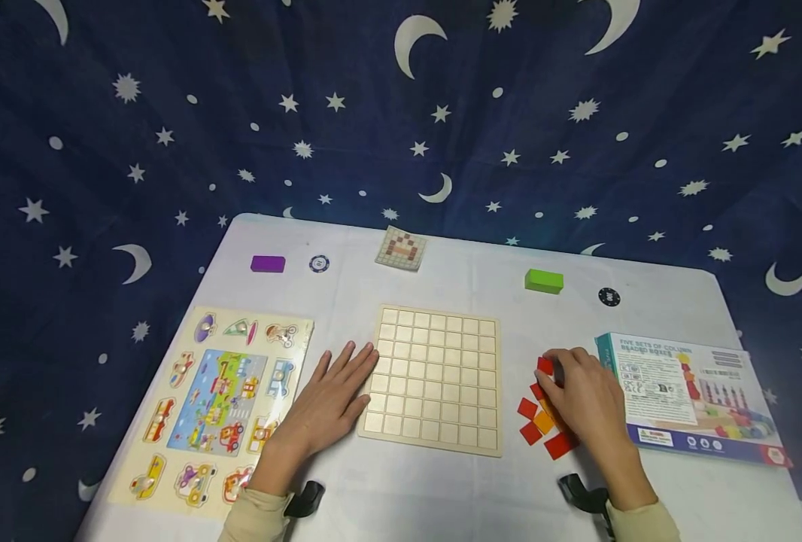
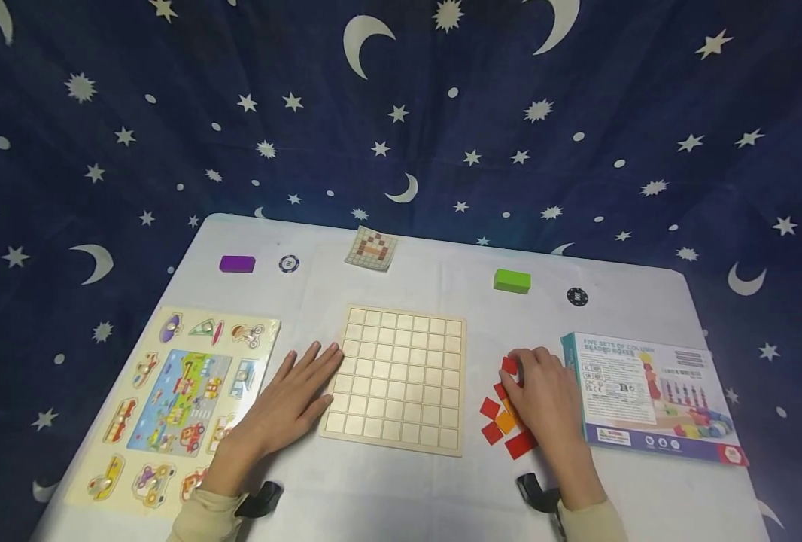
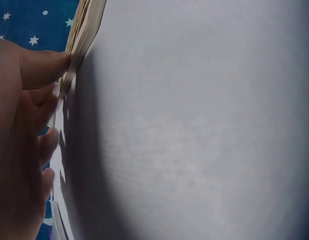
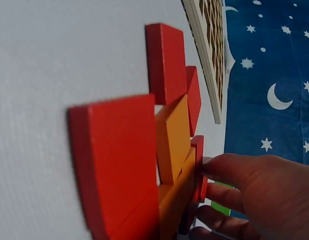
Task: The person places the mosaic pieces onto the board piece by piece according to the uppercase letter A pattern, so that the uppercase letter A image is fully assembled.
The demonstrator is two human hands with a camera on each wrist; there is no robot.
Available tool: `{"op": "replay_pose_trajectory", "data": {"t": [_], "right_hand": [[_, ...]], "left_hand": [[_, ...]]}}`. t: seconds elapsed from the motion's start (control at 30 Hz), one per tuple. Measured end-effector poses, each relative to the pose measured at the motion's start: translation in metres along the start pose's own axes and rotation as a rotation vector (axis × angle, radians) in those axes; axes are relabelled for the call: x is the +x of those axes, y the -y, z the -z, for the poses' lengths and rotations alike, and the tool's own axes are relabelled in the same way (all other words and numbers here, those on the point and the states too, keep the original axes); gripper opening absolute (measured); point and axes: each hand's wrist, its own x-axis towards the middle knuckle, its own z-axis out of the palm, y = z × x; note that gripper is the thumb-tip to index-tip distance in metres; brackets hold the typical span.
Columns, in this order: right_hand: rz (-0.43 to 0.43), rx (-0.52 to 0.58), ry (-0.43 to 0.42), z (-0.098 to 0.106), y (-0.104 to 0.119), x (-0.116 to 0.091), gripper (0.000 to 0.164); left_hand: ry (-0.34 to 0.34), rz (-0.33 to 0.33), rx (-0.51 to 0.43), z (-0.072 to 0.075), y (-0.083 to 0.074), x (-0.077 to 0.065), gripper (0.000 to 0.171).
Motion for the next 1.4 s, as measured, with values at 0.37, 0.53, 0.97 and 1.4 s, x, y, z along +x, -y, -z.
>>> {"op": "replay_pose_trajectory", "data": {"t": [0.37, 0.53, 0.97, 1.4], "right_hand": [[0.102, 0.030, -0.002, 0.000, 0.030, 0.044, 0.038], [0.231, 0.070, 0.001, -0.018, 0.074, 0.072, 0.036], [0.303, 0.114, 0.052, -0.053, 0.120, 0.092, 0.031], [0.289, 0.122, 0.086, -0.054, 0.122, 0.088, 0.038]], "left_hand": [[0.046, 0.027, -0.020, 0.003, 0.000, 0.000, 0.064], [0.039, 0.020, -0.038, 0.004, 0.000, 0.001, 0.064], [0.083, 0.045, -0.048, 0.006, -0.001, 0.003, 0.066], [0.061, 0.039, -0.052, 0.006, -0.002, 0.002, 0.065]]}}
